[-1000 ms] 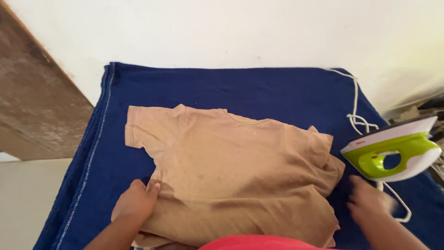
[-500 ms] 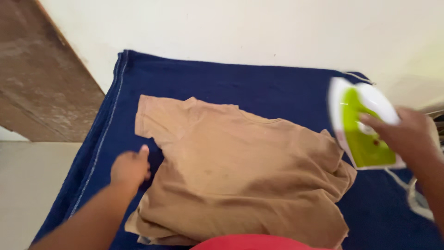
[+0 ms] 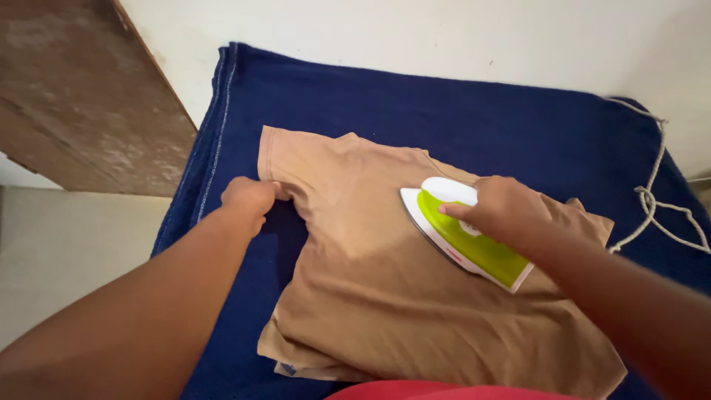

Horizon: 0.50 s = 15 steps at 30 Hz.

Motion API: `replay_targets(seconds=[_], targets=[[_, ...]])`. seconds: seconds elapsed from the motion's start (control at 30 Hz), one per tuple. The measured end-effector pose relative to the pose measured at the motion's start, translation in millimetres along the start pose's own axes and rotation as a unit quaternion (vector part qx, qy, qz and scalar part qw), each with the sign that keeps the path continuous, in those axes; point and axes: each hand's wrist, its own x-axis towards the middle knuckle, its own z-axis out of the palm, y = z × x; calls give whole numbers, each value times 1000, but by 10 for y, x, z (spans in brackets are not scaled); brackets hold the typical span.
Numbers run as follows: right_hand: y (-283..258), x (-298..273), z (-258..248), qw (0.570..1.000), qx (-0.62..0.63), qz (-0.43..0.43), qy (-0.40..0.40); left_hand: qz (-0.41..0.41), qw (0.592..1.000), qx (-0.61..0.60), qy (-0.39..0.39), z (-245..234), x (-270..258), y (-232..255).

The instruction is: The person irons a beige t-shirt on a blue-covered surface using a green and white iron. They repeatedly smooth the fabric, adjust the shirt, and flip it to iron both sides, including sleeves and the printed front area.

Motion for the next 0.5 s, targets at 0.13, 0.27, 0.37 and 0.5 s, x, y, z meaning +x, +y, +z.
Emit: replay_targets(seconds=[0.13,0.27,0.37,0.5], targets=[[-164,28,-31,998,-22,-52,-12,17,968,-239,-77,-81,425,-216],[-613,107,-33,990,-61,-126,-15,10,952,-281,-125,-174,696,-449],[-1200,132,30,989,-42,-139,0,23,959,-269,-92,-172,698,-517],[-1941,190,101,978,18,-205,15,27,976,-211,-53,-106,632,-443]])
